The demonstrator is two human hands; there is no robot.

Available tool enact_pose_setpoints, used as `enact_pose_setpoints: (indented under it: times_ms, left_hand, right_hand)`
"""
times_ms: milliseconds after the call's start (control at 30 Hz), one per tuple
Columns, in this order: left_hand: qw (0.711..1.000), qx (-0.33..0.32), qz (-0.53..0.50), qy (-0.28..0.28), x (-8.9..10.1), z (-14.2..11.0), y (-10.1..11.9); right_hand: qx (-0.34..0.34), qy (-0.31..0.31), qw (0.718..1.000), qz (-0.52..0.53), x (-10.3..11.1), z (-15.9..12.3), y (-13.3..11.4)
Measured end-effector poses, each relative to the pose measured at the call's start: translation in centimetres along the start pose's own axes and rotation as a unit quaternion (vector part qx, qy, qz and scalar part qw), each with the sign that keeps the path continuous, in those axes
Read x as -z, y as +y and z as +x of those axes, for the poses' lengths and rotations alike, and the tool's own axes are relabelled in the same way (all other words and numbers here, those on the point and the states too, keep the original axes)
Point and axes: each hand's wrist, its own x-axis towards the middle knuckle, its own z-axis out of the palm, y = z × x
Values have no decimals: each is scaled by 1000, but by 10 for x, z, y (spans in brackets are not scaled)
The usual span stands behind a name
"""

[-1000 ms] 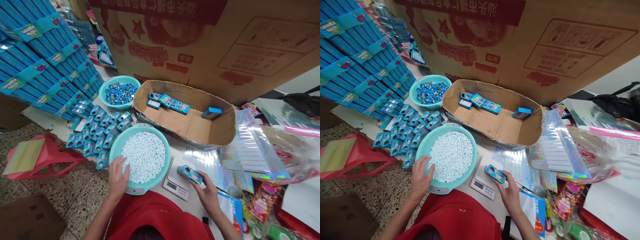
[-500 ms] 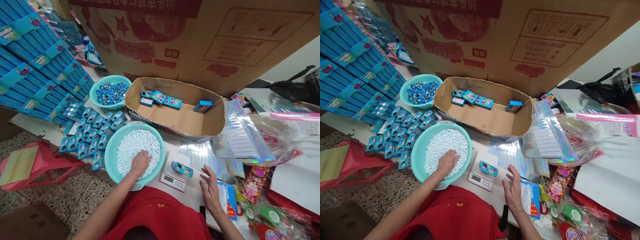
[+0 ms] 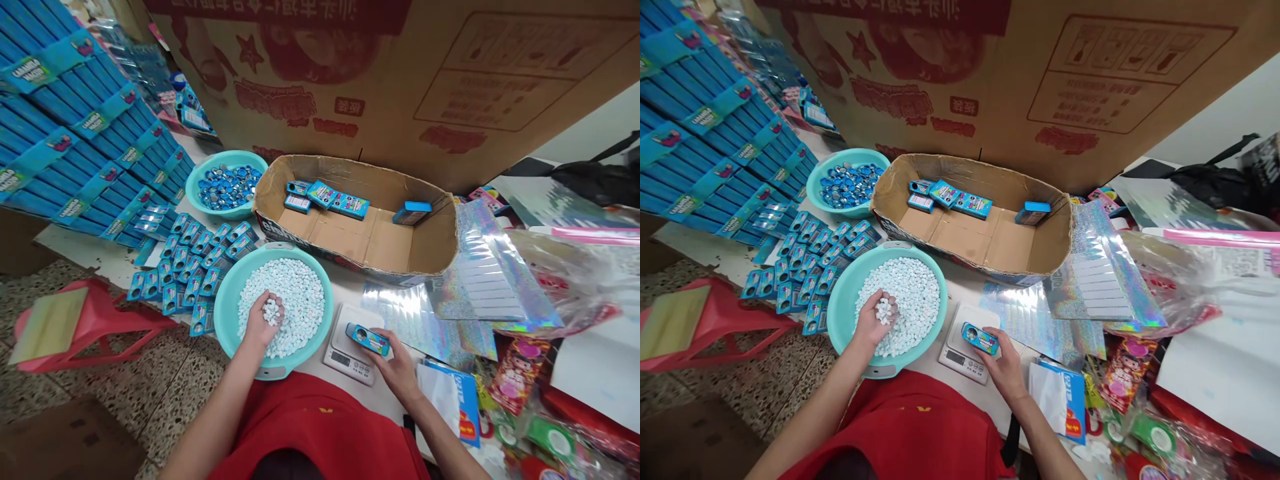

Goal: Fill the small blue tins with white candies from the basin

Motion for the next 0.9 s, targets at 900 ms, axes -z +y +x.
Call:
enact_pose_setpoints:
  times_ms: [900]
  left_hand:
    - [971, -233, 43, -39, -67, -44, 18]
  right_hand:
    - [77, -96, 991, 45, -67, 72, -117]
